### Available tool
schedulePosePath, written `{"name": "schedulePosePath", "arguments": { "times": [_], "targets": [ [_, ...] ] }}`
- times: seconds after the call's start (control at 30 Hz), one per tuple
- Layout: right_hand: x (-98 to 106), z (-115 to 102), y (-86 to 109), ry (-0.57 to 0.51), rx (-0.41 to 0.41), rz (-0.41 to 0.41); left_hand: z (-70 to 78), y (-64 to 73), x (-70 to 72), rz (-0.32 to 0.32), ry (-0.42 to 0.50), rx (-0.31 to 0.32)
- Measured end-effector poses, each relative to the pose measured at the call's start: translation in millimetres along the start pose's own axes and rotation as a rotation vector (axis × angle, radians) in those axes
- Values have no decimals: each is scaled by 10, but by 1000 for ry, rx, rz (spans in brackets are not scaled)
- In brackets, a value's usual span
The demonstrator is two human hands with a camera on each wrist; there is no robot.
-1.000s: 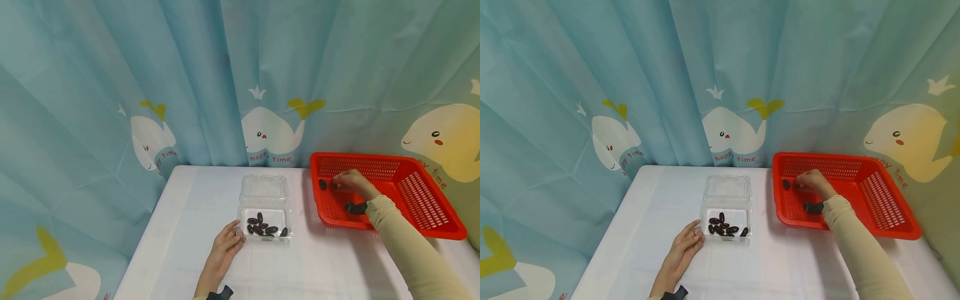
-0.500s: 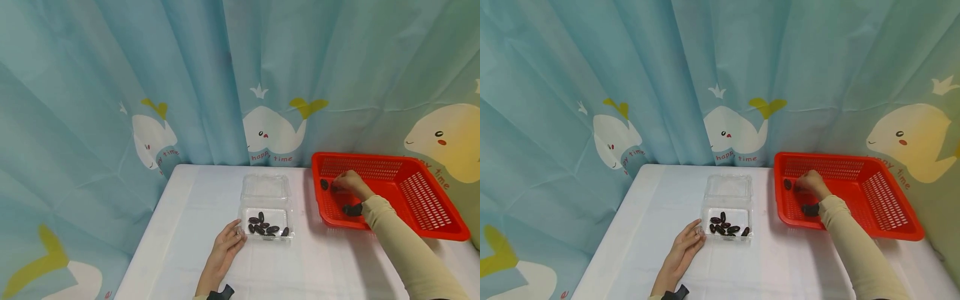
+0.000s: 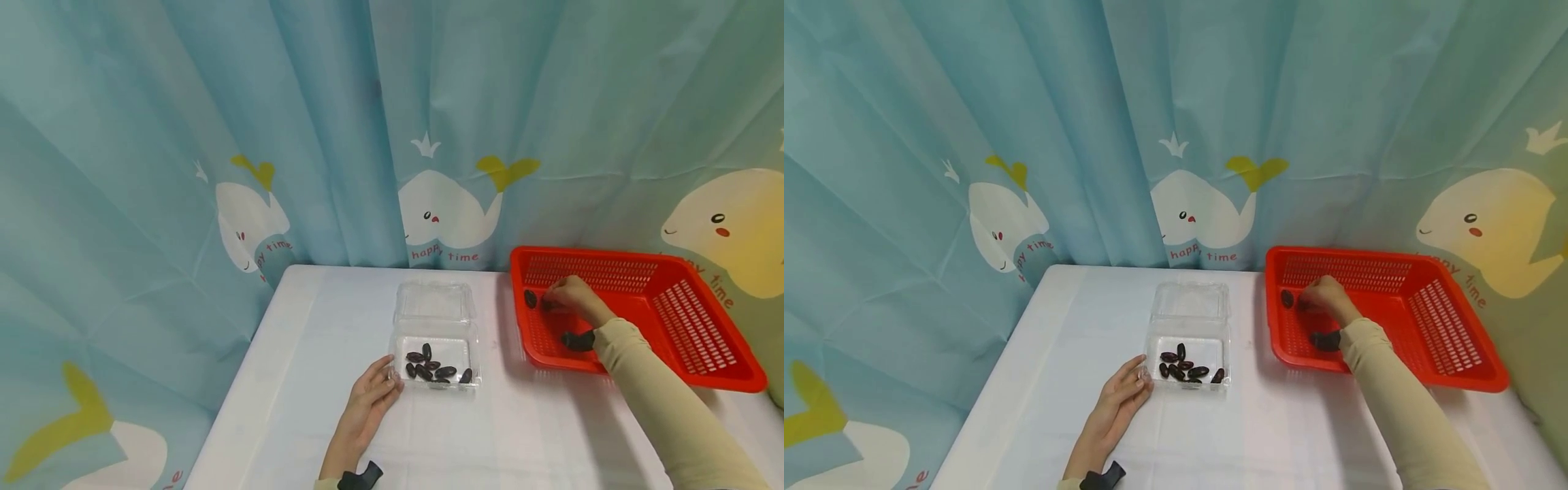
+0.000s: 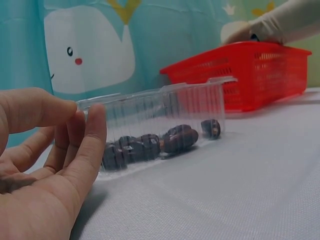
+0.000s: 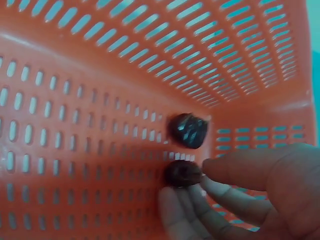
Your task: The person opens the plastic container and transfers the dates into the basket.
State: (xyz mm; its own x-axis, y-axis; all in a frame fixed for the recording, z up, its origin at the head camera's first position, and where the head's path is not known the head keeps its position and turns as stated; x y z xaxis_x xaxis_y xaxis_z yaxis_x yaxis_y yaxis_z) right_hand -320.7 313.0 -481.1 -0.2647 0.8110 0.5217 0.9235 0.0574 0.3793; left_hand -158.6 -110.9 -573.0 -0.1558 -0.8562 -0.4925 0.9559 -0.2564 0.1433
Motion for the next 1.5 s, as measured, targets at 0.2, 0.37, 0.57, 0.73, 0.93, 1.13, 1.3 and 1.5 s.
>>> {"name": "schedulePosePath", "arguments": {
  "times": [0.2, 0.37, 0.57, 0.73, 0.93, 1.13, 1.3, 1.5],
  "targets": [
    [-7, -123, 48, 90, -12, -12, -15, 0, -1, -2, -5, 0],
    [5, -206, 103, 75, -54, -14, 0, 4, -13, -6, -8, -7],
    [6, -320, 196, 9, -27, -8, 15, 18, -26, -9, -5, -3],
    [-48, -456, 324, -16, 0, 10, 17, 18, -26, -4, -20, -5],
    [-189, -639, 511, 9, 105, 16, 11, 8, -25, -4, -17, -13],
    [-326, -751, 661, 8, 163, 32, 4, 1, -29, -2, 2, -12],
    [-421, -794, 752, 26, 173, 55, -7, -1, -39, -5, 0, -5],
    [-569, -856, 784, 2, 221, 31, 11, 12, -38, -12, -18, -19]
  ]
}}
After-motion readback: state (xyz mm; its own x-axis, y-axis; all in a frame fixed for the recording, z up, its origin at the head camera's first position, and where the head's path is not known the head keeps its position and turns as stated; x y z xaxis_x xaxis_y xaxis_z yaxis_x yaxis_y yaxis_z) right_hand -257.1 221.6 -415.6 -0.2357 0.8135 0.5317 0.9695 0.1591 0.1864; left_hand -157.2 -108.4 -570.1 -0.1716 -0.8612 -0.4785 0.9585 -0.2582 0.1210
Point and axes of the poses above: each hand's wrist, its own y-axis away from the middle knuckle, its own x-axis out of the back of the hand, z = x × y, the point moved 6 cm from there along -y, towards the middle knuckle, and after that the axes turned 5 degrees about -x, right-handed, at the moved point
